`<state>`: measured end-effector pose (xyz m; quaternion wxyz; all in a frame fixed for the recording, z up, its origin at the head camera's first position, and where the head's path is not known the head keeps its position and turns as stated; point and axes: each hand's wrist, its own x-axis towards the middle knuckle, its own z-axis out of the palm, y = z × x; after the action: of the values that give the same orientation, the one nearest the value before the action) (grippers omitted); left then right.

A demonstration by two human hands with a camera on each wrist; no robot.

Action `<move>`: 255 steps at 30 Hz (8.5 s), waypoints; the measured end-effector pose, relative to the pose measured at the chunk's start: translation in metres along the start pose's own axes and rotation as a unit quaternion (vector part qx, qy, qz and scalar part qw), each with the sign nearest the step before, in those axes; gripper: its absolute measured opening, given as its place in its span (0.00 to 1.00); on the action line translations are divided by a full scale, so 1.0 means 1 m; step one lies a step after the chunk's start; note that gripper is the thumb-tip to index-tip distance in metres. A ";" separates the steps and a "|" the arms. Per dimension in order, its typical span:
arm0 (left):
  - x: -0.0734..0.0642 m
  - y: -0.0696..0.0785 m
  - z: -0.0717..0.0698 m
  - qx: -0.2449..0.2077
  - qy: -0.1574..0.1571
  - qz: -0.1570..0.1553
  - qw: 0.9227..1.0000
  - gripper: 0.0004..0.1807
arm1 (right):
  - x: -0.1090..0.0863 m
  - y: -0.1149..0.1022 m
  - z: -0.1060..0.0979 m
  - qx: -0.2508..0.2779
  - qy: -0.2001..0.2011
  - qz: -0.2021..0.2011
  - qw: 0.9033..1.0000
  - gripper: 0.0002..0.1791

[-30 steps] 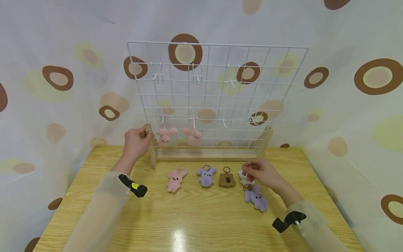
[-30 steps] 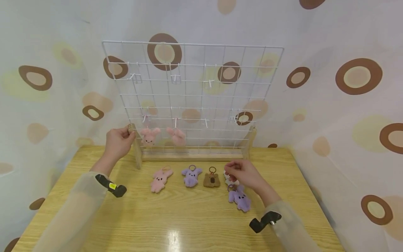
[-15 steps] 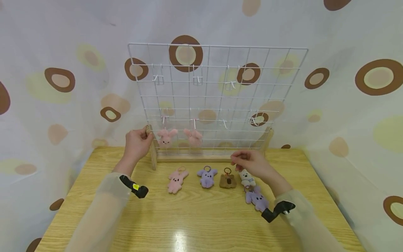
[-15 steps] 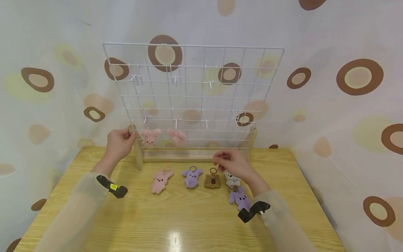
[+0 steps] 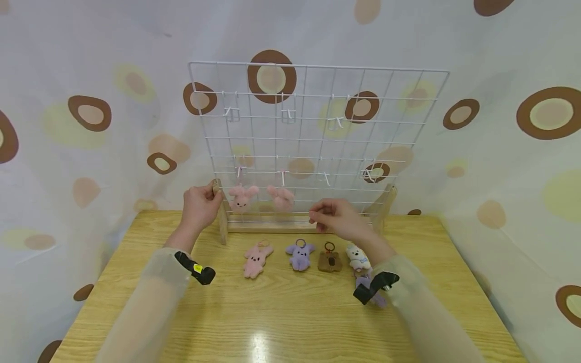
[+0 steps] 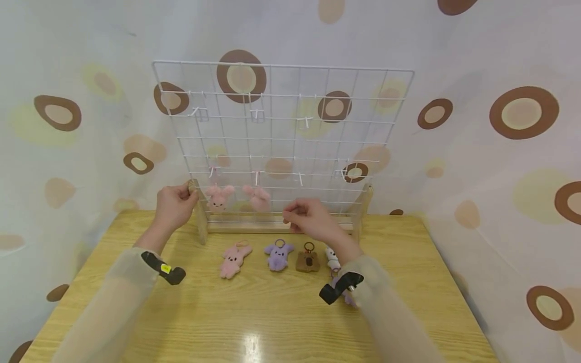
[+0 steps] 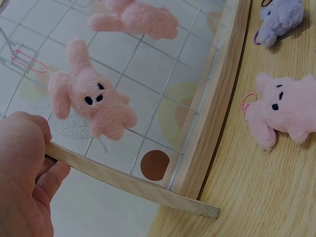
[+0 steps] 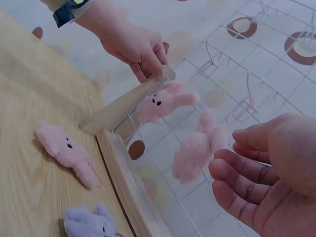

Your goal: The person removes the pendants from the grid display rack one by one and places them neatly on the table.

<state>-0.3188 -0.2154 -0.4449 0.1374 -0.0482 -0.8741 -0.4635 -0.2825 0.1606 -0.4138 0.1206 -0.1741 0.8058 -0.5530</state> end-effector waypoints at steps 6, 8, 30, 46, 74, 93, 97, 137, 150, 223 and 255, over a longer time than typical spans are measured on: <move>0.002 0.000 0.001 0.001 0.004 0.005 1.000 0.18 | 0.020 -0.014 0.017 -0.041 0.002 -0.036 0.999 0.13; 0.002 0.000 0.000 0.000 0.005 0.007 1.000 0.18 | 0.026 -0.021 0.022 -0.052 0.001 -0.048 0.997 0.14; 0.000 0.000 0.000 -0.014 -0.002 0.008 1.000 0.17 | 0.076 -0.035 0.040 -0.058 0.071 -0.064 0.994 0.14; 0.001 0.003 0.001 -0.013 0.003 0.021 1.000 0.16 | 0.090 -0.037 0.065 -0.055 0.207 -0.074 0.974 0.13; 0.000 0.001 0.000 0.001 0.016 0.026 1.000 0.15 | 0.033 -0.048 0.057 -0.056 0.151 -0.218 0.962 0.08; 0.002 0.001 0.000 0.017 0.012 0.029 0.999 0.14 | -0.017 -0.044 0.014 -0.178 0.055 -0.280 0.942 0.05; 0.000 0.001 -0.001 0.028 0.013 0.036 0.999 0.15 | -0.022 -0.043 0.015 -0.181 0.038 -0.298 0.936 0.05; -0.004 0.002 0.000 0.015 0.019 0.022 0.999 0.17 | -0.135 0.069 0.010 -0.113 -0.043 -0.138 0.983 0.06; -0.004 0.003 0.002 0.014 0.015 0.014 1.000 0.19 | -0.108 0.092 0.003 -0.125 -0.012 -0.061 0.990 0.10; -0.001 -0.001 -0.006 -0.001 -0.016 0.010 1.000 0.18 | 0.022 -0.008 0.050 -0.128 -0.035 -0.125 0.983 0.11; 0.001 -0.004 -0.002 -0.012 -0.004 0.032 0.999 0.17 | 0.106 -0.067 0.118 -0.126 0.064 -0.124 0.982 0.20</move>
<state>-0.3205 -0.2197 -0.4470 0.1485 -0.0796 -0.8668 -0.4693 -0.3237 -0.0052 -0.3943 -0.0237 -0.2509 0.8472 -0.4676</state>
